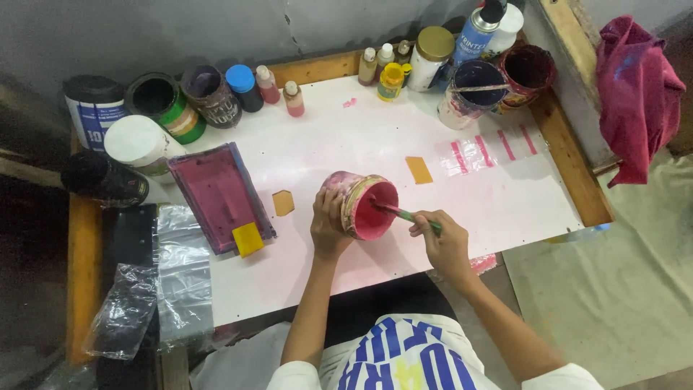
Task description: The person uses a yellow squeegee to spread pink ink across a screen printing frame. They then lift the frame and place it aside. Finally, they pick up a container of pink ink and stir it with a green spatula.
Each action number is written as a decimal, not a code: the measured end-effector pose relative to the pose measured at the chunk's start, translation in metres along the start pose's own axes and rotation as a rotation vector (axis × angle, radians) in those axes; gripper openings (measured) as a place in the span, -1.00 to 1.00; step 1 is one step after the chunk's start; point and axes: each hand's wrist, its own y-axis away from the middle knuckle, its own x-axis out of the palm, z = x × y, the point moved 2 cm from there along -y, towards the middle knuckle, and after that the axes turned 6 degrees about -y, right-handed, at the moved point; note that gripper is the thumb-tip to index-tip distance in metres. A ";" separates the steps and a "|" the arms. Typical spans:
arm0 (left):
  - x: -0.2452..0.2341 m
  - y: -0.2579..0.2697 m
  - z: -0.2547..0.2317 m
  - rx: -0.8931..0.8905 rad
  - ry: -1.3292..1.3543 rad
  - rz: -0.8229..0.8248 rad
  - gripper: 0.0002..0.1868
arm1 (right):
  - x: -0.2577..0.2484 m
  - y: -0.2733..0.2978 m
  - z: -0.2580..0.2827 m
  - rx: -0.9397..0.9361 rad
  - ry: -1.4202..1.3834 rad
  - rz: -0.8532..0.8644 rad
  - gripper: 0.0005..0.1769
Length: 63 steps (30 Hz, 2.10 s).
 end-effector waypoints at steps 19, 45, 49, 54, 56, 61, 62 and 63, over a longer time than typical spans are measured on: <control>-0.013 -0.012 -0.003 0.060 0.045 -0.012 -0.35 | 0.002 0.015 0.031 0.122 -0.234 -0.114 -0.86; -0.019 -0.011 -0.001 -0.330 0.152 0.183 0.24 | 0.055 0.026 0.046 -0.493 0.106 0.178 -0.87; -0.032 -0.022 -0.007 -0.390 0.339 0.166 0.21 | 0.051 0.011 0.041 -0.420 -0.016 0.181 -0.82; -0.019 -0.010 -0.002 -0.332 0.375 0.168 0.31 | 0.055 0.016 0.035 -0.603 0.187 0.166 -0.89; -0.023 -0.024 -0.007 -0.298 0.332 0.157 0.29 | 0.053 0.018 0.041 -0.633 0.185 0.210 -0.88; -0.019 -0.030 -0.011 -0.214 0.318 0.131 0.28 | 0.034 0.003 0.052 -0.628 0.115 0.302 -0.88; -0.016 -0.028 -0.010 -0.148 0.294 0.100 0.23 | 0.029 -0.001 0.049 -0.711 0.199 0.340 -0.84; -0.014 -0.026 -0.009 -0.083 0.270 0.068 0.18 | 0.024 -0.005 0.046 -0.794 0.283 0.378 -0.80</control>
